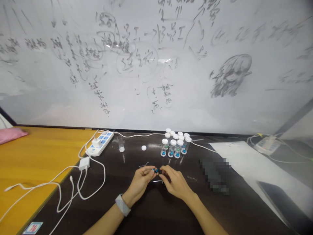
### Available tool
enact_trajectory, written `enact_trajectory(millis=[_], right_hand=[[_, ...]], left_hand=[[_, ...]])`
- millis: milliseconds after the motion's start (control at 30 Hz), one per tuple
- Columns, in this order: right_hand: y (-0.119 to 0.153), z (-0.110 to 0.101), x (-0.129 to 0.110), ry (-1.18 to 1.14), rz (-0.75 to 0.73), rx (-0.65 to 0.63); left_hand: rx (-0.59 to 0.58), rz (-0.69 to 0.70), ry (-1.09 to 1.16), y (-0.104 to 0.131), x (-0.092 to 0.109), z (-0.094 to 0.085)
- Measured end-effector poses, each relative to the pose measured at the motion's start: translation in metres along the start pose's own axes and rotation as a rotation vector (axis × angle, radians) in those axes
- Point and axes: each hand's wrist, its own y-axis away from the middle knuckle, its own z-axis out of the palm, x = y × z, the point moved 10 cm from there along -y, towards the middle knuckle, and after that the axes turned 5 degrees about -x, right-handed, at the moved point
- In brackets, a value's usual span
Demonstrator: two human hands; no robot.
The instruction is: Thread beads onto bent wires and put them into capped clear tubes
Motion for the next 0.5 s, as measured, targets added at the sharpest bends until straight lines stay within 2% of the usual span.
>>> enact_trajectory(millis=[500], right_hand=[[0.0009,0.0011,0.0075,-0.022,0.011,0.042]], left_hand=[[0.004,0.006,-0.010,0.0000,0.0019,0.0003]])
